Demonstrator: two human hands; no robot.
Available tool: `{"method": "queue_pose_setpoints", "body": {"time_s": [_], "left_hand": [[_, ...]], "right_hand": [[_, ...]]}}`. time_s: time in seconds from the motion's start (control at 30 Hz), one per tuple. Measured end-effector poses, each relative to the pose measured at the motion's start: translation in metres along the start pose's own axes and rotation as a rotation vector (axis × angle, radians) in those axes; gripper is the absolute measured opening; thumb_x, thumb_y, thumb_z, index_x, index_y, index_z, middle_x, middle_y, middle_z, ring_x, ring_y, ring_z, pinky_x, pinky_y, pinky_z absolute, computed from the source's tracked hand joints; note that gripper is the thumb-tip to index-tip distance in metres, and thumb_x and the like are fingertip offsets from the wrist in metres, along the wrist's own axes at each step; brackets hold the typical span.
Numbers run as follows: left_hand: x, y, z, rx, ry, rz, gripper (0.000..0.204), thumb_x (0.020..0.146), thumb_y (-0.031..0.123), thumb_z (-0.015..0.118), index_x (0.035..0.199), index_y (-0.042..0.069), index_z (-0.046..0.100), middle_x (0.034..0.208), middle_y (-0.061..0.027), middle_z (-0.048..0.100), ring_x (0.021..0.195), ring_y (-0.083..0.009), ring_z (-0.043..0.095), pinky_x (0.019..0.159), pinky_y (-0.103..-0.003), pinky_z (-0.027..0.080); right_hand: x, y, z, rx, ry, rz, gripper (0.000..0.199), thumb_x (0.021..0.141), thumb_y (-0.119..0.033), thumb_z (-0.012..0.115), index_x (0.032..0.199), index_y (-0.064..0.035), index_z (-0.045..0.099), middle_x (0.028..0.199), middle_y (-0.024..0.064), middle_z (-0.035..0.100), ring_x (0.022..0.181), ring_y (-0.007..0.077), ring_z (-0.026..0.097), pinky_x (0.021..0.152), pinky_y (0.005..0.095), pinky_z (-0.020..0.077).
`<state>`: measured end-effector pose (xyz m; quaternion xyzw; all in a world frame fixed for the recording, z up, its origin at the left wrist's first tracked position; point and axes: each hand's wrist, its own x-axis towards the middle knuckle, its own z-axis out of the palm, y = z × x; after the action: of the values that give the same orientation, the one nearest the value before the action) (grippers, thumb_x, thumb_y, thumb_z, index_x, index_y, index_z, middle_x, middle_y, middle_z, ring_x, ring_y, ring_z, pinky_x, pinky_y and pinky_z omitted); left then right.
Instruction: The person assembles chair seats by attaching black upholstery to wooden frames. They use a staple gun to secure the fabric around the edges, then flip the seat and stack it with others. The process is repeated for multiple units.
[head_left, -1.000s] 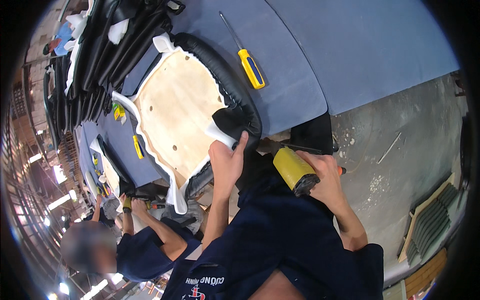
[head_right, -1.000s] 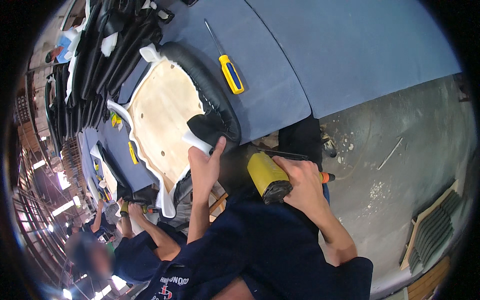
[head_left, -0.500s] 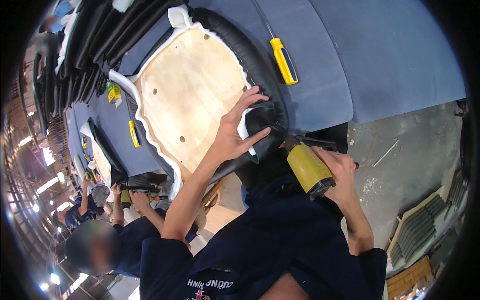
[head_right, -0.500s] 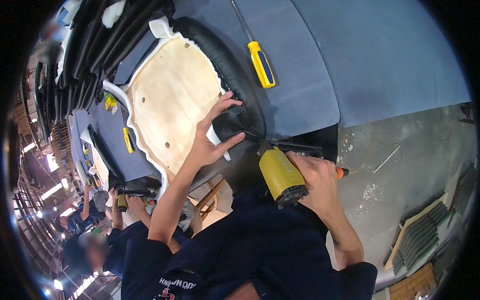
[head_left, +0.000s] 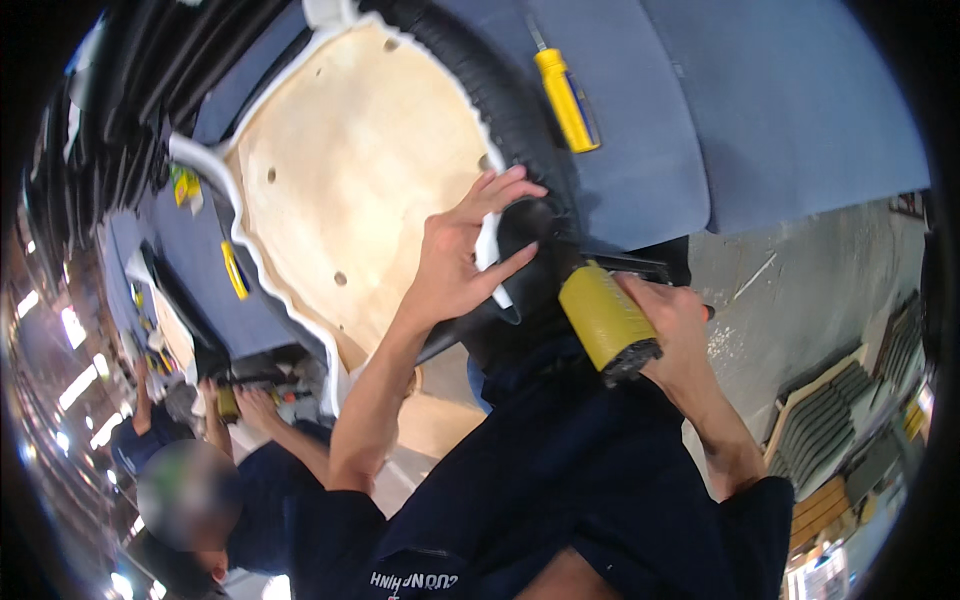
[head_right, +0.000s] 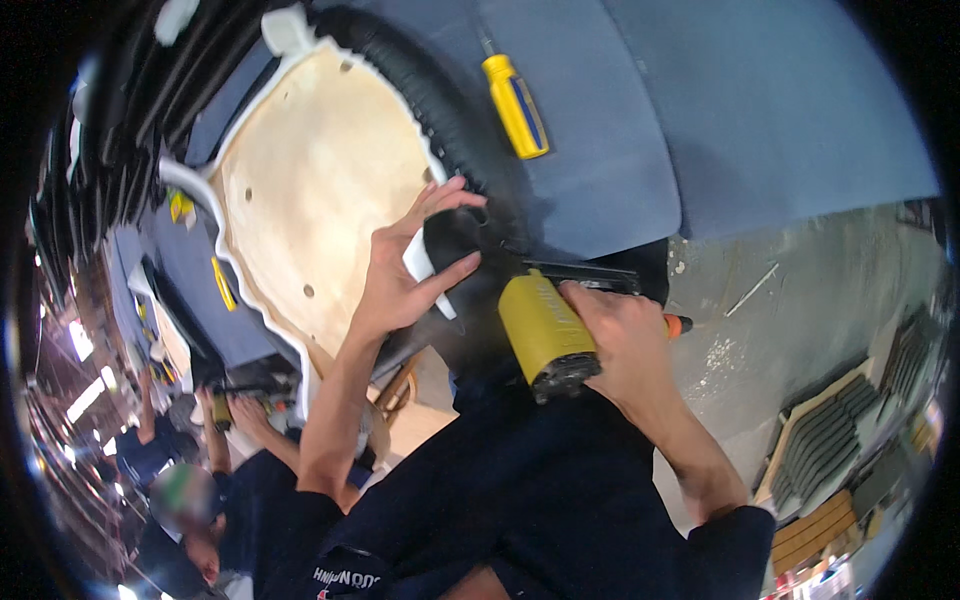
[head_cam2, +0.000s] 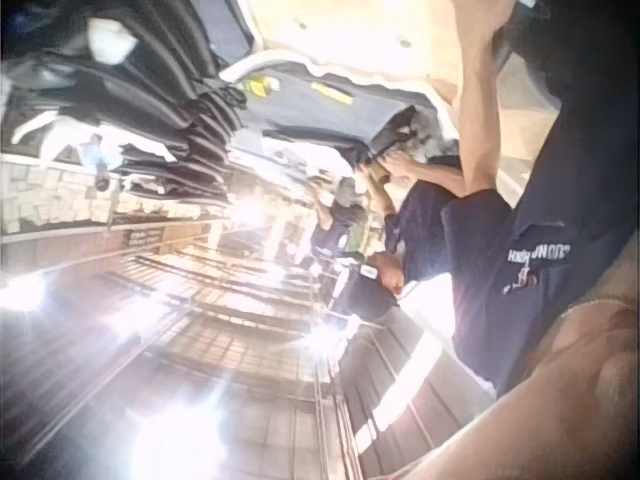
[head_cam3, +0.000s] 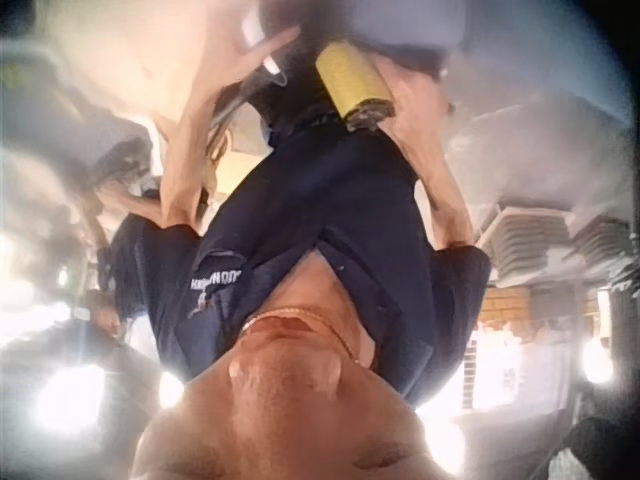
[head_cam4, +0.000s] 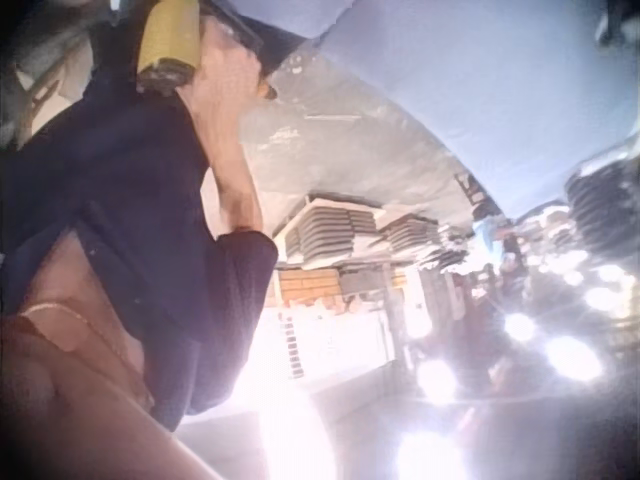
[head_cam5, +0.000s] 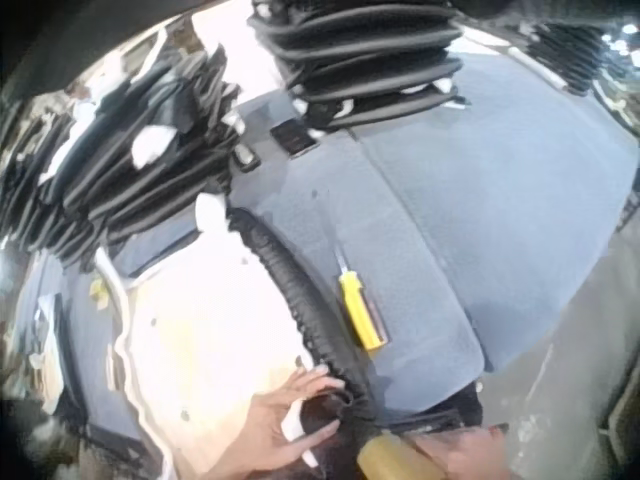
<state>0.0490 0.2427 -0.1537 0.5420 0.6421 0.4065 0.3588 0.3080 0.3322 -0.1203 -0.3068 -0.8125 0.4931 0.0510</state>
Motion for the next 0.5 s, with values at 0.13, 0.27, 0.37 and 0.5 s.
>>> {"method": "queue_pose_setpoints", "body": {"time_s": [0.13, 0.27, 0.37, 0.5], "left_hand": [[0.001, 0.005, -0.001, 0.025, 0.005, -0.001, 0.048, 0.08, 0.0, 0.078, 0.126, -0.001, 0.067, 0.123, -0.0131, 0.074, 0.139, -0.0332, 0.055, 0.126, -0.051, 0.025], [-0.005, 0.031, 0.013, 0.001, 0.172, -0.099, 0.048, 0.08, 0.003, 0.08, 0.126, -0.001, 0.067, 0.139, -0.0166, 0.063, 0.147, -0.033, 0.045, 0.124, -0.048, 0.026], [-0.034, 0.041, 0.023, 0.378, 0.288, -0.038, 0.065, 0.078, 0.017, 0.086, 0.136, 0.003, 0.061, 0.147, -0.0178, 0.05, 0.143, -0.0359, 0.039, 0.119, -0.047, 0.03], [-0.065, 0.07, 0.069, 0.511, 0.422, -0.268, 0.063, 0.076, 0.027, 0.09, 0.13, 0.006, 0.063, 0.13, -0.0156, 0.057, 0.122, -0.0364, 0.046, 0.108, -0.046, 0.036]], "right_hand": [[0.001, -0.005, 0.0, -0.223, 0.013, 0.045, 0.047, 0.07, -0.017, 0.082, 0.111, -0.002, 0.066, 0.094, 0.0197, 0.073, 0.087, 0.0413, 0.07, 0.076, 0.0476, 0.0552], [-0.01, 0.009, 0.004, -0.083, 0.125, -0.018, 0.051, 0.067, -0.013, 0.081, 0.115, -0.0027, 0.067, 0.09, 0.0199, 0.073, 0.087, 0.0412, 0.07, 0.077, 0.049, 0.055], [-0.029, 0.018, 0.006, 0.064, 0.249, -0.106, 0.048, 0.069, -0.014, 0.08, 0.114, -0.0014, 0.069, 0.09, 0.0204, 0.073, 0.083, 0.0423, 0.07, 0.074, 0.0476, 0.055], [-0.054, 0.02, -0.005, 0.099, 0.318, -0.062, 0.043, 0.074, -0.017, 0.079, 0.112, 0.0013, 0.072, 0.089, 0.0222, 0.073, 0.082, 0.0423, 0.07, 0.071, 0.0424, 0.0557]]}}
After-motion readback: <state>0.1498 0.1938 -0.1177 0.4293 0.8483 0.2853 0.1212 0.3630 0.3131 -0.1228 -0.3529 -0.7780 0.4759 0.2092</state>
